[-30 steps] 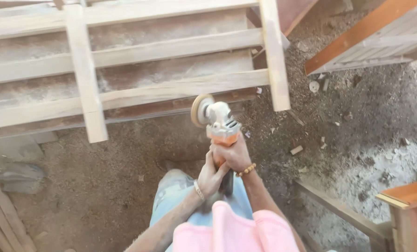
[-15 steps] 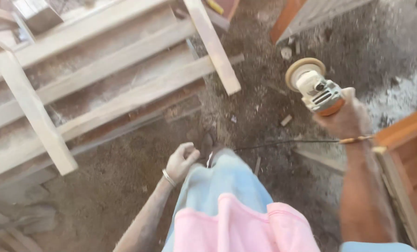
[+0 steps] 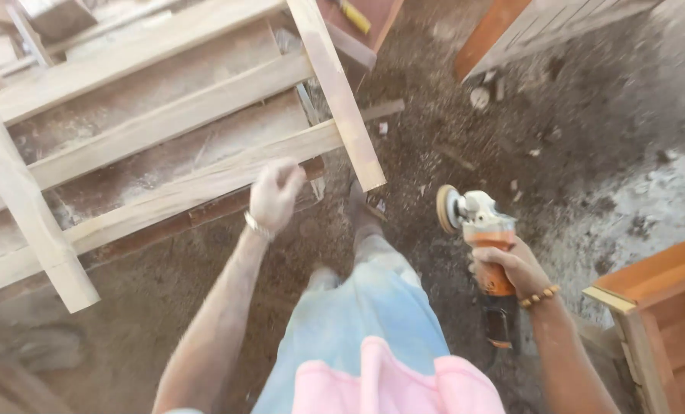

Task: Sanding wooden furniture components using an electric angle grinder.

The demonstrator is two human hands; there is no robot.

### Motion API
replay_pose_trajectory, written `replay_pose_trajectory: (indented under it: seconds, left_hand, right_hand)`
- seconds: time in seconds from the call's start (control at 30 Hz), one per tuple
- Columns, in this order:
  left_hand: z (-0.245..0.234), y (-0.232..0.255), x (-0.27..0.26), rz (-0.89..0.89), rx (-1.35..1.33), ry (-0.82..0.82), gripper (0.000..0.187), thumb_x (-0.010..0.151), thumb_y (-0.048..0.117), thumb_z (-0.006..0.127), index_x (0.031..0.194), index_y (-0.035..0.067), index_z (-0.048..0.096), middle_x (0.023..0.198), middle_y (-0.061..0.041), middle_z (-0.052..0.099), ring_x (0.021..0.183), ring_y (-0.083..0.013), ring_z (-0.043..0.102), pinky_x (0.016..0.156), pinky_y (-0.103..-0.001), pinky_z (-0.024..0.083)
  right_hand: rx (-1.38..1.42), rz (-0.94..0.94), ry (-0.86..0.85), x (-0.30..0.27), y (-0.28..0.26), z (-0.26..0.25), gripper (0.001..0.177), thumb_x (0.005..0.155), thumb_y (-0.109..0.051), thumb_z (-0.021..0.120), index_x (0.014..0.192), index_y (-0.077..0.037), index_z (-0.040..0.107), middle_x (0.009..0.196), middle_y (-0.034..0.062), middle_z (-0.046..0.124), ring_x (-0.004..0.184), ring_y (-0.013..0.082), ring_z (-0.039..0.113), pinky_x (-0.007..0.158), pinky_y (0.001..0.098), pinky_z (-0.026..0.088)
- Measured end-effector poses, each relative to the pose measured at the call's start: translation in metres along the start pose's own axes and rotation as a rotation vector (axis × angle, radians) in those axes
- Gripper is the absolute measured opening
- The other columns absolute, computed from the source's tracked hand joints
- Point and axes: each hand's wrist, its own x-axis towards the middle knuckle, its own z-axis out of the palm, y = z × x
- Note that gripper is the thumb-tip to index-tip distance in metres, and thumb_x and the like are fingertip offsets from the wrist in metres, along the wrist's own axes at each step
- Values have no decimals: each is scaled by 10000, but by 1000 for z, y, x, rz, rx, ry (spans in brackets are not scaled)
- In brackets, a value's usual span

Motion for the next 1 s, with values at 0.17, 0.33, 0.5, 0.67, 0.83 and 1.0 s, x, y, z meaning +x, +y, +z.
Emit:
replay_pose_trajectory:
  seconds: [0.17,0.33,0.5,0.67,0.83,1.0]
  left_hand:
    - [10,5,162,173,129,245,302,978,226,716,1188,13,678,1129,-143,713,1028,-238,717,915,-358,580]
    - [-9,19,258,239,483,296,257,1057,200,647,1242,23,654,1266,-199,659,1196,-356,619,1077,-457,494]
    - [1,-1,313,338,610,313,470,1092,233,638,1456,-27,494,1510,-248,489,1418,-416,456,1223,-502,367]
    - [17,-8,268,231,862,213,692,1055,288,612,1586,-33,307,1692,-303,204,1559,-484,228,1245,-568,217]
    - [16,-1,277,213,895,246,695,1050,326,585,1586,-19,308,1696,-280,196,1555,-455,257,1231,-571,240]
    - [18,4,275,238,865,268,688,1015,310,631,1549,-17,347,1636,-274,290,1501,-450,311,1199,-574,259]
  right_hand:
    - [390,425,-177,112,-23,17,547,714,-200,743,1224,-62,601,942,146,718,766,230,715,674,388,621]
    - [500,376,-493,178,-38,49,496,794,-210,751,1227,5,642,953,103,662,791,187,672,686,342,578]
    - [680,256,-634,263,-96,86,462,790,-157,724,1213,0,621,933,91,658,761,194,675,685,365,593]
    - [572,403,-676,284,-155,105,402,800,-155,692,1163,-6,602,862,97,667,670,193,675,608,357,575]
    - [592,217,-767,325,-193,120,417,802,-129,711,1180,20,618,876,86,671,698,168,665,623,336,582]
    - [616,154,-714,346,-239,109,397,812,-120,723,1158,27,596,885,89,673,702,170,667,620,334,577]
